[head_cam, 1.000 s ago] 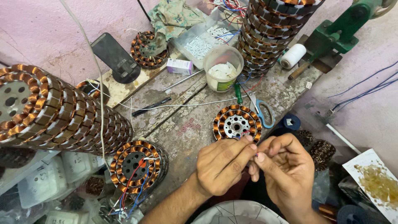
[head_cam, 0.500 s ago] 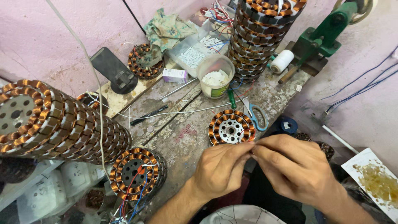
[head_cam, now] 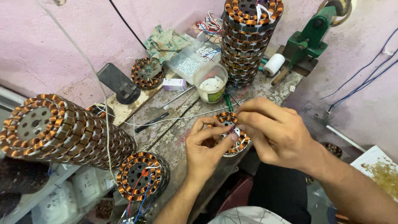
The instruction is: The person connects wires to an electric motor stator by hand and using scissors. They strip insulation from the wire ends, twist them onto the stator's copper coils, and tuck the completed connections into the stator slots.
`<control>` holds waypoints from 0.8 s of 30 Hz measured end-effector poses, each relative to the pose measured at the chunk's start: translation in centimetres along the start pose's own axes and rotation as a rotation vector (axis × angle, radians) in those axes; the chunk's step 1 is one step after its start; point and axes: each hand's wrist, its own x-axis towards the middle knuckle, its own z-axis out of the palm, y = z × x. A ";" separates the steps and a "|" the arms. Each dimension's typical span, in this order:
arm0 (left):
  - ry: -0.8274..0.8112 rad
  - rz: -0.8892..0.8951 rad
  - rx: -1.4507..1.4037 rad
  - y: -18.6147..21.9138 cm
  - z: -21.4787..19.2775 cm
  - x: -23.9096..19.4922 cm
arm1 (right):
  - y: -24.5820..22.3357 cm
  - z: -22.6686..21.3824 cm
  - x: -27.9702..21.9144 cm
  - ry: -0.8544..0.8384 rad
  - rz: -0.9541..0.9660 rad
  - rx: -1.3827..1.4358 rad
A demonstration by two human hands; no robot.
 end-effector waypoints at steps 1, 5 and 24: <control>0.004 0.007 0.097 -0.3 -0.1 0.2 | 0.2 0.2 0.3 -0.001 0.002 0.024; -0.064 0.069 0.400 -1.2 -0.4 1.1 | 1.2 1.0 1.1 -0.041 0.087 0.207; -0.053 0.397 0.607 -3.4 -0.7 -0.6 | 2.1 1.2 2.1 -0.048 -0.079 0.089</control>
